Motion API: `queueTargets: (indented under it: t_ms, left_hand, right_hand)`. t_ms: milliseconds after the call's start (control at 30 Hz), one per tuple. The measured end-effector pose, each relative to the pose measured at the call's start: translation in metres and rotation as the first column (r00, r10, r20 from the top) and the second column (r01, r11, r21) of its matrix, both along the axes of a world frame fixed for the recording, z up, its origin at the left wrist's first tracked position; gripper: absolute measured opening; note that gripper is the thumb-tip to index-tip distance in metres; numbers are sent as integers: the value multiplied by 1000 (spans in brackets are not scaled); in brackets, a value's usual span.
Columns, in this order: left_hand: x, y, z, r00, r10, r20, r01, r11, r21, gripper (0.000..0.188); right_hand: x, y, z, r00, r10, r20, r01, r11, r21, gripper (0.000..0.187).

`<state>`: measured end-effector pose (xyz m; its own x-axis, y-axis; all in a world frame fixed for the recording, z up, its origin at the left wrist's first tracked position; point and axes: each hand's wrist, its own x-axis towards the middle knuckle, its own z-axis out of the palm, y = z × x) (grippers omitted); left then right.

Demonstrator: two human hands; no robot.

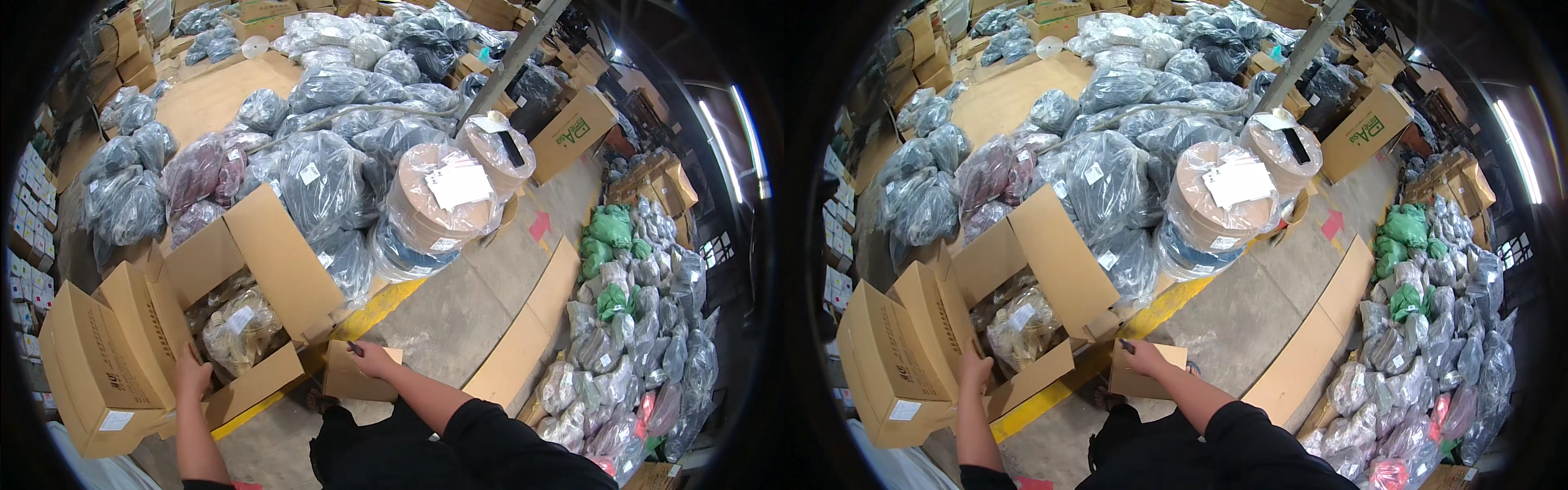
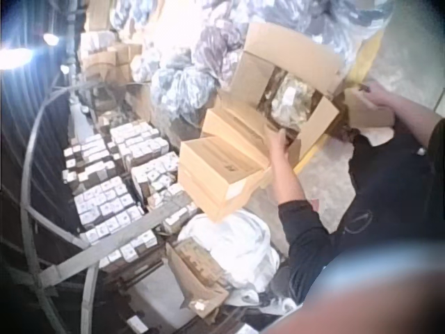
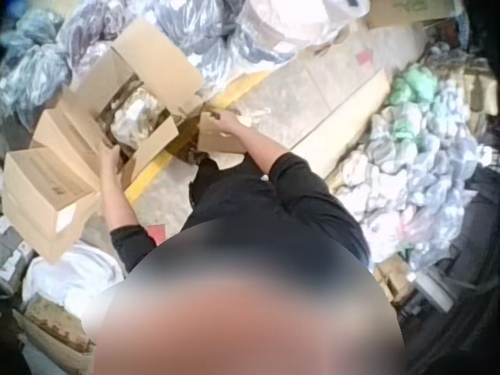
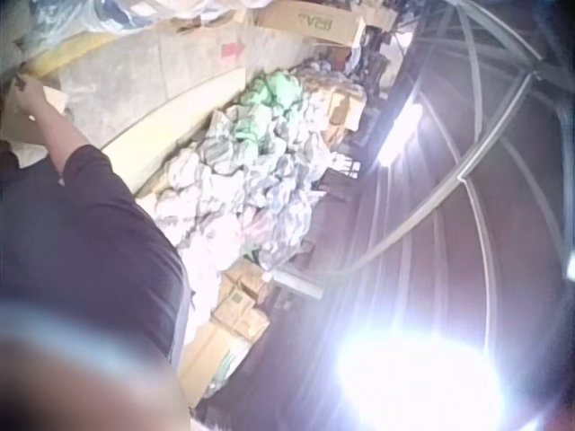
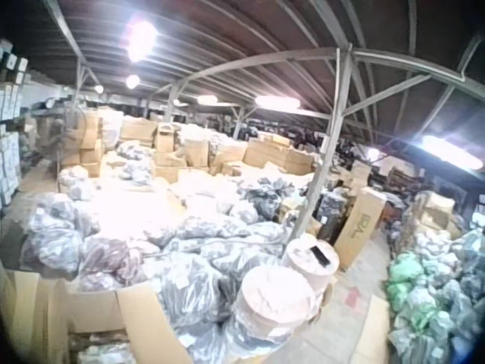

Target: The person opens a cardboard box with a box cutter, removes several plastic-wrapped bundles of white plastic items, and places them on a nearby surface. The person then cuts open one bundle to reveal the contents.

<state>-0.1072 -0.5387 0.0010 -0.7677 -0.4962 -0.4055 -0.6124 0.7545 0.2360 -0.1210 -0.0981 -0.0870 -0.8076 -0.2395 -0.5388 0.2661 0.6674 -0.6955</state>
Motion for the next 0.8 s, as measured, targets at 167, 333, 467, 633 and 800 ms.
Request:
queueTargets:
  t_ms: [167, 333, 467, 633, 800]
  left_hand:
    - [56, -68, 31, 941, 79, -330, -82, 997, 5, 47]
    - [73, -88, 30, 975, 14, -221, -41, 992, -121, 37]
    - [69, -86, 30, 959, 6, -282, -28, 997, -75, 35]
    - [71, -90, 16, 942, 15, -335, -85, 977, -196, 27]
    - [81, -90, 11, 942, 137, -307, -184, 974, -130, 32]
  right_hand:
    - [-8, -64, 2, 913, 402, 73, -367, 884, -288, 30]
    - [30, -137, 15, 918, 339, -207, -395, 830, -394, 50]
    - [8, -184, 34, 928, 219, -300, -291, 931, -222, 49]
    - [-4, -198, 61, 828, 493, -267, -459, 869, 184, 41]
    - [14, -201, 92, 832, 458, -312, -437, 889, 137, 44]
